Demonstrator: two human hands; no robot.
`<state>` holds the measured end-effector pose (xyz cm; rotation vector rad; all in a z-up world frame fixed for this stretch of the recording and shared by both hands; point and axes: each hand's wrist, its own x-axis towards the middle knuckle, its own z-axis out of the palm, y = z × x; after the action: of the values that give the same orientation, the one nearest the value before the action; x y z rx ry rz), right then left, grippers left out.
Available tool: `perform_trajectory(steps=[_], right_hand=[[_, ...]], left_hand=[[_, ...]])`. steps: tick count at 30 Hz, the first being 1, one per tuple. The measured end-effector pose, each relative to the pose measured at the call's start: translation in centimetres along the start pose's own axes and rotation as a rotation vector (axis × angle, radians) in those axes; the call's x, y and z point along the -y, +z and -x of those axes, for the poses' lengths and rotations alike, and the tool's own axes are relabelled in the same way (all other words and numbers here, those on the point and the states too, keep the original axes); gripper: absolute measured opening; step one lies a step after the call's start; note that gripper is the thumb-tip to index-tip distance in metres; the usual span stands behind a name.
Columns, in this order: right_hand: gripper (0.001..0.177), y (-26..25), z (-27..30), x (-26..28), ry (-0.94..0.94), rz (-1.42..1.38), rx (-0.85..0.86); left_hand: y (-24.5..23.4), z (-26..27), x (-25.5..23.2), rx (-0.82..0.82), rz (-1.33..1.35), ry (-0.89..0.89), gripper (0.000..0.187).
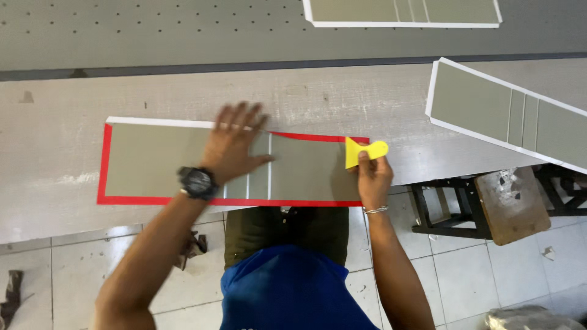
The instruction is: The person applies red tape to the edges of rectangular panels on a workbench using a yellow squeegee tool to smooth the tape. They work on multiple panels, applying tape to the borders and smoothing it down.
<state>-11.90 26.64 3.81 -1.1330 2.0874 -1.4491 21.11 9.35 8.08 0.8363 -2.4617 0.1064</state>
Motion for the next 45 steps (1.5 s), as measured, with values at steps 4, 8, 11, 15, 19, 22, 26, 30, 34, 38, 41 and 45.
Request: perform_trajectory(steps=[4, 8, 11, 15, 19, 22, 26, 30, 34, 38, 41, 45], right_hand=[[0.022, -0.6, -2.5, -0.7, 0.091, -0.213, 0.006], [0.018, -1.8, -8.0, 1.6, -0.165, 0.025, 0.068], [0.016, -0.7, -11.0, 4.3, -0.477, 0.166, 0.237], [0.029, 1.0, -10.9, 2.5, -0.714, 0.561, 0.400], [0.039, -0.1, -5.1, 1.7, -0.801, 0.590, 0.360], [0.031, -2.1, -4.4, 2.6, -0.810, 0.592, 0.367], [0.029, -6.7, -9.2, -1.5, -0.647, 0.654, 0.254], [0.016, -7.9, -14.7, -4.8, -0.486, 0.915, -0.095], [0.019, 3.0, -9.2, -0.5, -0.522, 1.201, -0.127], [0.028, 11.3, -1.2, 5.2, -0.650, 0.921, -0.030], [0.027, 11.4, -0.9, 5.2, -0.716, 0.755, 0.066], [0.015, 8.6, -4.4, 7.4, -0.515, 0.612, 0.233]], left_hand=[[1.2, 1.9, 1.0, -0.057, 0.035, -0.049, 0.077], [3.8, -0.4, -3.0, -0.070, 0.154, -0.093, 0.067], [6.5, -2.7, -5.8, -0.083, 0.159, -0.105, 0.069], [8.6, -4.0, -7.6, -0.149, 0.129, -0.103, 0.066], [8.6, -3.4, -8.1, -0.200, 0.103, -0.095, 0.063], [7.4, -3.8, -7.2, -0.161, 0.127, -0.030, 0.064], [5.2, -2.3, -6.1, -0.057, 0.205, 0.040, 0.064], [5.1, -1.5, -6.3, -0.026, 0.224, 0.018, 0.060], [6.9, -1.5, -6.1, -0.112, 0.193, 0.022, 0.048], [7.9, -0.8, -5.6, -0.178, 0.181, 0.021, 0.025], [4.9, -1.0, -4.8, -0.193, 0.071, -0.020, 0.024], [0.6, 0.3, -1.5, 0.002, 0.007, -0.210, 0.080]])
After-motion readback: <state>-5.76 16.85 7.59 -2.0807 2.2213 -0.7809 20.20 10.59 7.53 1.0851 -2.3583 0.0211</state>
